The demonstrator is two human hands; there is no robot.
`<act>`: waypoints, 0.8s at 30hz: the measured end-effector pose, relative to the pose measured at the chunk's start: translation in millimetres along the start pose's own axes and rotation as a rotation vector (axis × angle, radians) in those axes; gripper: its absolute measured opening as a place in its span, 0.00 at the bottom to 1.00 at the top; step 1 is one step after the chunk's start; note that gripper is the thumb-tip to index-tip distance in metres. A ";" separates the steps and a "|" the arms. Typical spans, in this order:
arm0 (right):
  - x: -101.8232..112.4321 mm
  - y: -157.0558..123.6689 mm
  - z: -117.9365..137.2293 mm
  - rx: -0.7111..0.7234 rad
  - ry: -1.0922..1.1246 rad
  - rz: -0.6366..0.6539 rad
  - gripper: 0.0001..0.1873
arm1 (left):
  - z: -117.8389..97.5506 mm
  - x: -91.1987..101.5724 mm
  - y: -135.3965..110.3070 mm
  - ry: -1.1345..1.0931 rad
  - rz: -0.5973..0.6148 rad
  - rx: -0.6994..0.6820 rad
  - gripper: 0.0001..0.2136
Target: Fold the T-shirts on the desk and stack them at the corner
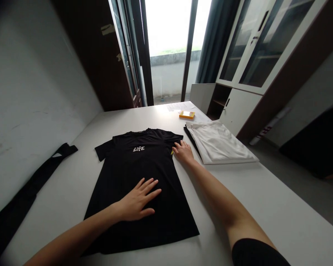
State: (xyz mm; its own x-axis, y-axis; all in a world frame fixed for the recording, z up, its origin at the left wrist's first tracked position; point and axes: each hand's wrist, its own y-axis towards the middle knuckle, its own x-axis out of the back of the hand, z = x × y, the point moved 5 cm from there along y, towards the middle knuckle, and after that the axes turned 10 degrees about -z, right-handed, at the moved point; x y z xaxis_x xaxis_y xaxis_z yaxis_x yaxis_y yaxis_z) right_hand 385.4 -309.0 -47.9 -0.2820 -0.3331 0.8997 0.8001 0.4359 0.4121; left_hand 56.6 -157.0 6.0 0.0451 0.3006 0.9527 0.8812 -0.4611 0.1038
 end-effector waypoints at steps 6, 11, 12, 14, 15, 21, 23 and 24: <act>-5.2 4.5 -3.4 -0.029 -0.001 -0.014 0.28 | -75.6 -9.0 -5.8 -0.133 0.066 -0.244 0.35; -2.2 5.1 -1.8 -0.032 0.015 -0.046 0.28 | -31.4 10.7 20.4 -0.062 -0.033 -0.161 0.33; -1.0 4.8 -1.4 -0.030 0.021 -0.048 0.27 | -5.1 17.6 29.5 -0.004 -0.083 -0.064 0.32; 1.2 4.1 -1.4 -0.032 0.031 -0.046 0.27 | 53.8 30.4 42.8 0.110 -0.162 0.200 0.30; 2.2 3.7 -1.7 -0.035 0.035 -0.045 0.27 | 81.3 34.0 45.5 0.149 -0.170 0.342 0.30; 2.9 3.4 -2.8 -0.031 0.041 -0.049 0.26 | 105.1 11.2 51.6 0.161 -0.082 0.382 0.35; 2.5 3.7 -2.5 -0.031 0.046 -0.053 0.27 | 64.5 -3.4 56.1 0.118 -0.024 0.212 0.37; 2.5 3.8 -2.5 -0.033 0.049 -0.056 0.27 | 38.1 -9.3 57.9 0.084 0.003 0.099 0.38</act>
State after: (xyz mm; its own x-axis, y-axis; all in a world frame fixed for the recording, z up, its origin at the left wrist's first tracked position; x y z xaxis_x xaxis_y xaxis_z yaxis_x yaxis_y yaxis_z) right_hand 389.0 -310.2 -44.4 -0.3010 -0.3971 0.8670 0.8013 0.3876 0.4557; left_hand 125.2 -154.6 -7.7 0.0122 0.2263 0.9740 0.9236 -0.3757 0.0757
